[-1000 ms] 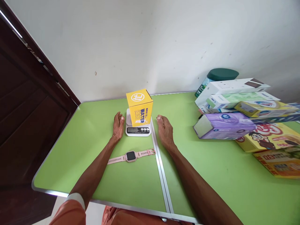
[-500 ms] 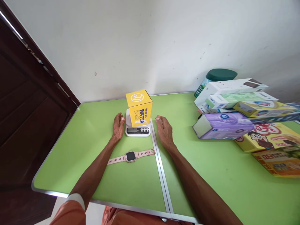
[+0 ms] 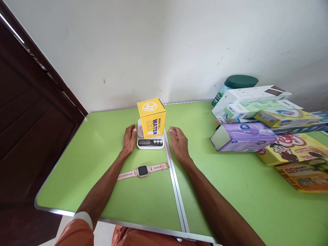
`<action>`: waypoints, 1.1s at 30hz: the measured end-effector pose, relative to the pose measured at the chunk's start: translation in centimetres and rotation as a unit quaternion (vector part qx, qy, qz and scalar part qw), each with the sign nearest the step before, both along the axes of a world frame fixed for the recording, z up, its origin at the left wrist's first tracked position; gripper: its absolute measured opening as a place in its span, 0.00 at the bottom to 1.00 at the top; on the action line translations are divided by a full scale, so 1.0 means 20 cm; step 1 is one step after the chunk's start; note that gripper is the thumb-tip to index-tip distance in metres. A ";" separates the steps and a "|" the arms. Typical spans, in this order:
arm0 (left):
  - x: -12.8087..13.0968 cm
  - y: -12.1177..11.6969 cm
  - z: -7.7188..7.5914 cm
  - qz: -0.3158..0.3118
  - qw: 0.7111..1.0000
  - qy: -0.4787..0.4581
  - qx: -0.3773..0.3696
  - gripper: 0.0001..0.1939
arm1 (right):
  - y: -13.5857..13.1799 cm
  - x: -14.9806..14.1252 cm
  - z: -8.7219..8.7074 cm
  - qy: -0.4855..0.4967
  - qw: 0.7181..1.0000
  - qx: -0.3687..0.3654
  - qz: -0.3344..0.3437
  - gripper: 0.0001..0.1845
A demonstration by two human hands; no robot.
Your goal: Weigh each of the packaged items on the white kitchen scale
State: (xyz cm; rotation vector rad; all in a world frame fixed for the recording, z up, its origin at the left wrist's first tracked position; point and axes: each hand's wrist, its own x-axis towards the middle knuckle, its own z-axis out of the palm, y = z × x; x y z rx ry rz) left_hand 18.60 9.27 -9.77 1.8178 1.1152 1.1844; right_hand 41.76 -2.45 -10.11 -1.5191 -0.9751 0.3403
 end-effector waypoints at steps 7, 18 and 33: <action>-0.01 0.00 0.02 -0.009 0.998 0.043 0.053 0.43 | 0.01 0.01 -0.02 0.004 1.000 0.004 0.005 0.29; -0.01 -0.01 0.04 -0.025 0.995 0.056 0.077 0.39 | 0.02 0.01 -0.03 -0.018 1.000 0.008 0.006 0.22; 0.01 -0.06 0.09 -0.076 0.993 -0.033 0.083 0.54 | 0.01 0.00 -0.02 0.019 1.000 0.012 0.006 0.28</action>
